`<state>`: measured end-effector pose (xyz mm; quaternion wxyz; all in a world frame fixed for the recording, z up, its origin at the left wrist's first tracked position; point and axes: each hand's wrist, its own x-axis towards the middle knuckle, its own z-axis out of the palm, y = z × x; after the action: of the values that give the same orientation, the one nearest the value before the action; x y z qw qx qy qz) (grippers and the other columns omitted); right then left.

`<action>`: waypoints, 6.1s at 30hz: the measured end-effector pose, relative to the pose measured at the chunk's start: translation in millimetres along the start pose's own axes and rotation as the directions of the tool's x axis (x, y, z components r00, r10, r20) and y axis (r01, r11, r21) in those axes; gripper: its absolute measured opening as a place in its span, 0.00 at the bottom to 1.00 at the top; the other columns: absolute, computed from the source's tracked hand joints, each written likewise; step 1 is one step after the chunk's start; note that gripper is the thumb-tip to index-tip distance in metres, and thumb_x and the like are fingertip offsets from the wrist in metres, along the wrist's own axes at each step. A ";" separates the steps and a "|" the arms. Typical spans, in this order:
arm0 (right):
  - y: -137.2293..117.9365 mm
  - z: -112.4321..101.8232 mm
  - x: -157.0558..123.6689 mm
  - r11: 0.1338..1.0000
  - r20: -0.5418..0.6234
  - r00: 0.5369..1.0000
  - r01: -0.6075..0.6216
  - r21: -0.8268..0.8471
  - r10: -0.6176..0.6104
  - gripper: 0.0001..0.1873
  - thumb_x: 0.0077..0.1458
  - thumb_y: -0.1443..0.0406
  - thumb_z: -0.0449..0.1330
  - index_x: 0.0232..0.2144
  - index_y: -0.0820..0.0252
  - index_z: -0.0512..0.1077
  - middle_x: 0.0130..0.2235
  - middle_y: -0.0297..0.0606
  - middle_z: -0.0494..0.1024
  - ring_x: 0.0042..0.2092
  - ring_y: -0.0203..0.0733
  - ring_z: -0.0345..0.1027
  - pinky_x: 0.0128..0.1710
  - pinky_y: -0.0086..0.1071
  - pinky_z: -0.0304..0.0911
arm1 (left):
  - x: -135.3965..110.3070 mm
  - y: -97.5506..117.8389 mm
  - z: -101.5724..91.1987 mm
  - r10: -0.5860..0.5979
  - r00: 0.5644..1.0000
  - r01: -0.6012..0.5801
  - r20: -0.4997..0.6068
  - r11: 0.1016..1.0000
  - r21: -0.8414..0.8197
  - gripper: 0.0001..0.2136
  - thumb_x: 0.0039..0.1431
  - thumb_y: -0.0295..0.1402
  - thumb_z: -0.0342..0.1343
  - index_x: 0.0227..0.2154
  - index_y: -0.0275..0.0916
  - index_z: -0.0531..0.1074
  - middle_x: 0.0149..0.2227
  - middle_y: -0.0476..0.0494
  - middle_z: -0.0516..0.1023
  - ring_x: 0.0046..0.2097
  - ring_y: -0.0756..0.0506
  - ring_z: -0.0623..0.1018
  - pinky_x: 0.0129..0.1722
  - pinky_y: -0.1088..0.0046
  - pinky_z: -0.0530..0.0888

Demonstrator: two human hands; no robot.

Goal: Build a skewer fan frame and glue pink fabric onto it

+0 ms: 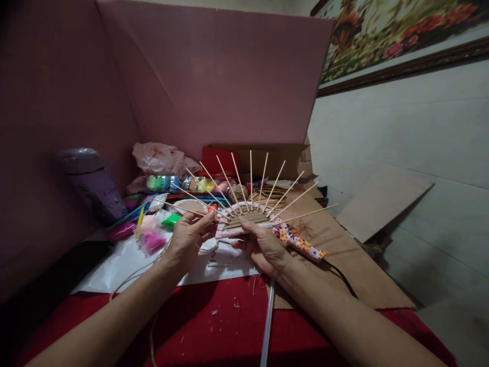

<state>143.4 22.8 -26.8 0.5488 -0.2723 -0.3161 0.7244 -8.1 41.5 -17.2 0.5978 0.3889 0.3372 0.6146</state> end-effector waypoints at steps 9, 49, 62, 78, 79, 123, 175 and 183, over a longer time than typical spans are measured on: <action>0.1 0.1 0.1 1.000 -0.007 1.000 0.009 -0.008 -0.009 0.05 0.46 0.67 0.60 0.23 0.64 0.69 0.24 0.36 0.76 0.28 0.35 0.69 0.23 0.25 0.64 | -1.4 0.1 1.0 0.007 1.000 -0.007 0.012 1.000 -0.003 0.11 0.39 0.33 0.62 0.23 0.35 0.66 0.23 0.47 0.76 0.26 0.49 0.76 0.29 0.71 0.72; 1.3 -1.5 2.2 1.000 -0.012 1.000 0.007 0.016 -0.007 0.05 0.45 0.67 0.61 0.24 0.65 0.70 0.25 0.36 0.74 0.28 0.34 0.68 0.24 0.25 0.65 | -5.1 5.7 2.8 0.020 1.000 -0.020 0.001 1.000 -0.019 0.11 0.39 0.34 0.62 0.23 0.35 0.66 0.22 0.48 0.76 0.25 0.50 0.76 0.27 0.75 0.71; 0.9 -2.2 3.4 1.000 -0.051 0.999 0.010 0.007 -0.010 0.05 0.45 0.67 0.61 0.24 0.66 0.71 0.24 0.35 0.74 0.25 0.33 0.68 0.22 0.25 0.66 | -4.2 5.1 4.0 0.004 1.000 -0.004 0.003 1.000 0.002 0.10 0.42 0.32 0.61 0.24 0.35 0.65 0.23 0.47 0.76 0.26 0.50 0.76 0.26 0.76 0.71; 1.2 -2.8 4.2 1.000 -0.034 0.999 0.016 0.023 -0.015 0.04 0.45 0.67 0.60 0.25 0.66 0.70 0.25 0.36 0.75 0.26 0.34 0.68 0.23 0.26 0.66 | -4.4 5.7 4.5 -0.008 1.000 0.008 -0.030 1.000 0.001 0.11 0.38 0.33 0.62 0.23 0.35 0.66 0.22 0.48 0.75 0.25 0.51 0.75 0.26 0.76 0.71; 1.0 -2.6 4.3 1.000 -0.033 0.999 0.015 0.022 -0.014 0.04 0.45 0.67 0.61 0.25 0.65 0.70 0.25 0.36 0.75 0.26 0.34 0.68 0.23 0.26 0.66 | -4.4 5.7 4.5 -0.009 0.999 0.009 -0.032 1.000 -0.001 0.11 0.38 0.33 0.62 0.23 0.35 0.66 0.22 0.48 0.75 0.25 0.51 0.75 0.26 0.76 0.71; 0.4 -1.1 4.4 1.000 -0.041 0.999 0.014 0.014 -0.013 0.07 0.44 0.65 0.62 0.23 0.65 0.70 0.24 0.36 0.74 0.27 0.35 0.68 0.23 0.26 0.65 | -3.1 3.6 5.4 -0.004 1.000 0.003 -0.011 0.999 -0.038 0.12 0.37 0.34 0.63 0.22 0.35 0.66 0.22 0.47 0.75 0.26 0.49 0.75 0.28 0.73 0.72; 1.1 -4.8 6.4 0.999 -0.045 0.999 0.025 0.035 -0.024 0.03 0.45 0.68 0.60 0.24 0.64 0.69 0.24 0.35 0.75 0.27 0.35 0.69 0.23 0.25 0.65 | -2.1 3.3 7.3 -0.006 1.000 0.006 -0.018 1.000 -0.017 0.10 0.40 0.32 0.62 0.23 0.35 0.67 0.22 0.49 0.76 0.25 0.51 0.76 0.27 0.76 0.71; 1.1 -3.9 5.9 0.998 -0.070 0.997 0.037 0.041 -0.034 0.03 0.44 0.69 0.61 0.23 0.64 0.69 0.23 0.34 0.74 0.27 0.35 0.68 0.22 0.26 0.66 | -0.8 2.0 5.9 0.000 1.000 0.000 -0.018 1.000 -0.017 0.10 0.40 0.33 0.62 0.23 0.35 0.66 0.22 0.48 0.76 0.25 0.50 0.76 0.27 0.75 0.71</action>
<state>144.1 28.9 -30.5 0.5778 -0.2798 -0.2862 0.7113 -3.9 40.3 -12.7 0.5979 0.3782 0.3375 0.6209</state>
